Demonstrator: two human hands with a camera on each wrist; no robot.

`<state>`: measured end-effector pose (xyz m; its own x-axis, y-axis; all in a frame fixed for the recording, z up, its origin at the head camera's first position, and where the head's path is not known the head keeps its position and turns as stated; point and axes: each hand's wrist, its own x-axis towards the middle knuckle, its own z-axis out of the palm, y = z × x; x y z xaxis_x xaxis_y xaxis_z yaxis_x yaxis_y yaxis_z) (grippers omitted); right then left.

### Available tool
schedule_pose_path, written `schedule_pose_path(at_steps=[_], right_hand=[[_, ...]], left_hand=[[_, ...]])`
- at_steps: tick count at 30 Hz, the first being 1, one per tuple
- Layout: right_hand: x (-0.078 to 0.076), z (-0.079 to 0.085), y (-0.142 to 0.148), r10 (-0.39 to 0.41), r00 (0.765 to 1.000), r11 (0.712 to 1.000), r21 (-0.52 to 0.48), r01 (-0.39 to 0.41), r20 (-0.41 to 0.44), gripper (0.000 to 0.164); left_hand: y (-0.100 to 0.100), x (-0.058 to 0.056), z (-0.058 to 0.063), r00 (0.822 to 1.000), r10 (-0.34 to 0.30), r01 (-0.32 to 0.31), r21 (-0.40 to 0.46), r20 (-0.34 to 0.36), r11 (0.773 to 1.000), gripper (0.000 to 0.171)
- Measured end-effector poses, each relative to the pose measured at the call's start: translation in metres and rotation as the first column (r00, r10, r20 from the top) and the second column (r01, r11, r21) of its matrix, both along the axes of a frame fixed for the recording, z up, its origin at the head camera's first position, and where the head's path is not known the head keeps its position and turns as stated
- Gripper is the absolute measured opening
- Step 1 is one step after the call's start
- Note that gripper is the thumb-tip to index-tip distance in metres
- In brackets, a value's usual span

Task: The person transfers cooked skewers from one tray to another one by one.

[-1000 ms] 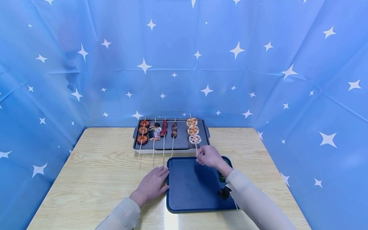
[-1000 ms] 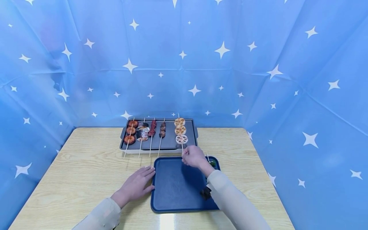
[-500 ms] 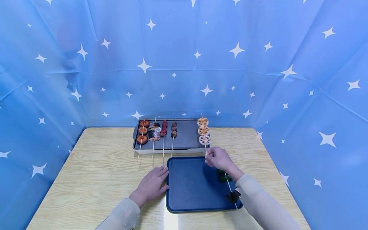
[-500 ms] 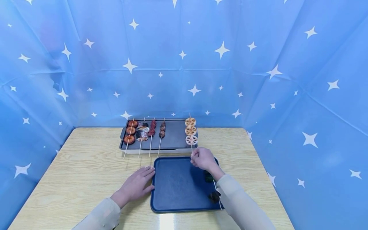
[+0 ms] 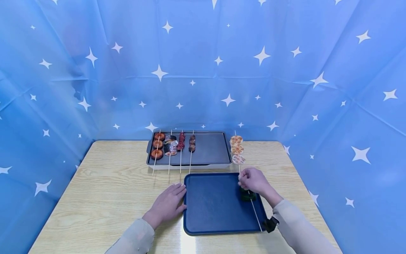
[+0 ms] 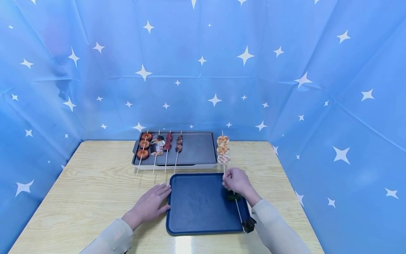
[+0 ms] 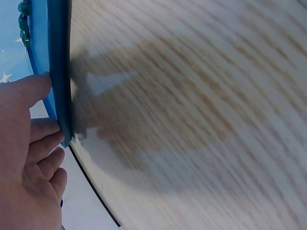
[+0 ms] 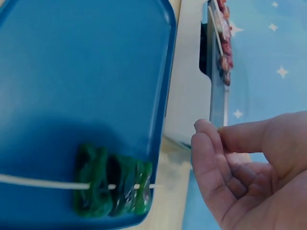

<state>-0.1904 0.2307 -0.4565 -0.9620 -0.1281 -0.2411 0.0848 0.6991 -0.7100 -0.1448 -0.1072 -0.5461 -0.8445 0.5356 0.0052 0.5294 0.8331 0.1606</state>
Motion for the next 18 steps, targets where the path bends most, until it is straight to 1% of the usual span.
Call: schedule_pose_path(at_steps=[7, 11, 14, 18], right_hand=[[0.01, -0.005, 0.016, -0.013, 0.999, 1.0, 0.007, 0.013, 0.034, 0.017], [0.016, -0.009, 0.022, -0.013, 0.999, 1.0, 0.026, 0.012, 0.031, 0.016], [0.022, -0.012, 0.026, -0.021, 0.999, 1.0, 0.008, 0.02, 0.046, 0.013], [0.03, -0.017, 0.03, -0.028, 0.996, 0.999, -0.031, 0.031, 0.09, 0.012]], left_hand=[[0.0, 0.001, 0.0, 1.0, 0.004, -0.004, 0.006, -0.005, 1.0, 0.061], [0.0, 0.001, 0.0, 1.0, 0.004, -0.004, 0.012, -0.012, 1.0, 0.061], [0.0, 0.001, 0.0, 1.0, 0.006, -0.006, 0.007, -0.01, 1.0, 0.061], [0.0, 0.001, 0.001, 1.0, 0.01, -0.01, 0.003, 0.003, 1.0, 0.062]])
